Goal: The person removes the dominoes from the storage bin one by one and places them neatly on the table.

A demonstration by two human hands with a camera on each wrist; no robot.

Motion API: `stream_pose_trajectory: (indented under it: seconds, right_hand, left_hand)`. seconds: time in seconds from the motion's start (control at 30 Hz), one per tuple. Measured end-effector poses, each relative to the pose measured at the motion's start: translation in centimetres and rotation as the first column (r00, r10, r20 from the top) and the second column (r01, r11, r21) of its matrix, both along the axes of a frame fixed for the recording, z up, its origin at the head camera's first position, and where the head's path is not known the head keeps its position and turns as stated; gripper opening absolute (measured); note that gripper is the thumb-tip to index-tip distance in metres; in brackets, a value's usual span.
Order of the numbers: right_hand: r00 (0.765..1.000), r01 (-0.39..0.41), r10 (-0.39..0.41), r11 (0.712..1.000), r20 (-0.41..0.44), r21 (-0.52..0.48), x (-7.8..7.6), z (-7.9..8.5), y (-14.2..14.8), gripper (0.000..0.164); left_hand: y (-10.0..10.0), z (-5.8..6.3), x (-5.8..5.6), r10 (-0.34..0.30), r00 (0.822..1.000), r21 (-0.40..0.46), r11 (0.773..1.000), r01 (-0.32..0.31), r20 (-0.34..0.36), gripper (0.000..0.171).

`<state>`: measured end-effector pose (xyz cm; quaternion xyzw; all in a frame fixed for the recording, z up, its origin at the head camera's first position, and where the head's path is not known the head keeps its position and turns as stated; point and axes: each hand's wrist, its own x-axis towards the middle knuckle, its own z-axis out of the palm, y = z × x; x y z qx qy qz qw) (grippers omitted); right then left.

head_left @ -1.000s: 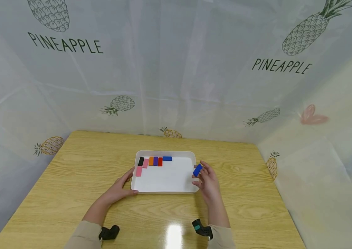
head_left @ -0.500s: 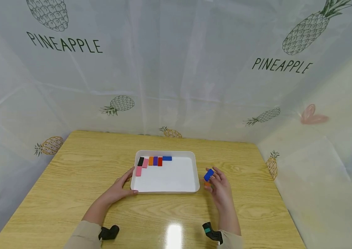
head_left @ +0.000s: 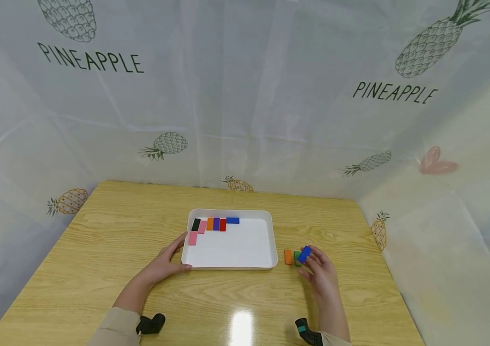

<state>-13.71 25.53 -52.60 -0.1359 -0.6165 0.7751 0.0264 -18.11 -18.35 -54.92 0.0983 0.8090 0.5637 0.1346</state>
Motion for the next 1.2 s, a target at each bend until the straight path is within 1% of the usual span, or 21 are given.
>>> stream_pose_trajectory:
  seconds: [0.17, 0.2, 0.27, 0.37, 0.47, 0.57, 0.63, 0.7, 0.93, 1.0, 1.13, 1.17, 1.2]
  right_hand:
    - [0.997, 0.062, -0.063, 0.998, 0.046, 0.013, 0.3, -0.6, 0.8, 0.043]
    - [0.996, 0.068, -0.069, 0.997, 0.05, 0.027, 0.3, -0.7, 1.0, 0.043]
    - [0.994, 0.084, -0.088, 0.994, 0.059, 0.065, 0.2, -1.1, 1.2, 0.044]
    - [0.993, 0.086, -0.096, 0.985, 0.063, 0.148, 0.0, -1.5, 1.5, 0.043]
    - [0.994, 0.067, -0.086, 0.964, 0.065, 0.256, -0.4, -1.8, 2.0, 0.041]
    - [0.995, 0.033, -0.063, 0.932, 0.072, 0.36, -0.9, -1.9, 2.3, 0.038]
    - [0.996, 0.015, -0.051, 0.912, 0.077, 0.411, -1.2, -2.0, 2.5, 0.037]
    - [0.995, 0.008, -0.05, 0.898, 0.083, 0.44, -1.4, -2.0, 2.6, 0.036]
    - [0.994, -0.001, -0.049, 0.888, 0.097, 0.46, -1.8, -2.1, 3.0, 0.036]
    - [0.994, -0.019, -0.035, 0.869, 0.1, 0.495, -1.9, -2.0, 3.2, 0.036]
    - [0.994, -0.054, -0.007, 0.82, 0.105, 0.57, -2.1, -2.0, 3.3, 0.036]
    - [0.994, -0.062, -0.002, 0.812, 0.108, 0.581, -2.2, -2.0, 3.4, 0.036]
    - [0.994, -0.067, 0.002, 0.809, 0.112, 0.584, -2.2, -2.0, 3.4, 0.036]
  left_hand:
    - [0.1, 0.0, 0.1, -0.006, 1.0, -0.015, 1.0, 0.005, -0.013, 0.099]
    - [0.0, -0.4, 0.0, -0.006, 1.0, -0.029, 1.0, 0.005, -0.027, 0.099]
    - [0.0, -0.4, 0.0, -0.009, 1.0, -0.027, 1.0, 0.009, -0.028, 0.099]
    - [0.0, -0.6, -0.1, -0.008, 1.0, -0.032, 0.999, 0.007, -0.02, 0.101]
    - [-0.1, -0.7, -0.1, -0.006, 1.0, -0.036, 0.999, 0.006, -0.003, 0.102]
    - [-0.2, -0.8, -0.1, 0.005, 1.0, -0.039, 0.999, -0.005, 0.006, 0.102]
    - [-0.2, -0.8, -0.1, 0.001, 1.0, -0.045, 0.999, -0.001, 0.002, 0.101]
    - [-0.2, -0.8, -0.2, -0.001, 1.0, -0.044, 0.999, 0.001, -0.005, 0.101]
    - [-0.1, -0.9, -0.2, -0.005, 1.0, -0.041, 0.999, 0.005, -0.01, 0.101]
    - [-0.1, -0.8, -0.2, -0.002, 1.0, -0.04, 0.999, 0.002, -0.005, 0.101]
    - [-0.2, -0.9, -0.2, -0.001, 1.0, -0.035, 0.999, 0.001, -0.001, 0.101]
    - [-0.2, -0.9, -0.2, -0.002, 1.0, -0.033, 0.999, 0.002, -0.003, 0.1]
    - [-0.2, -0.9, -0.2, -0.007, 1.0, -0.032, 0.999, 0.007, -0.006, 0.1]
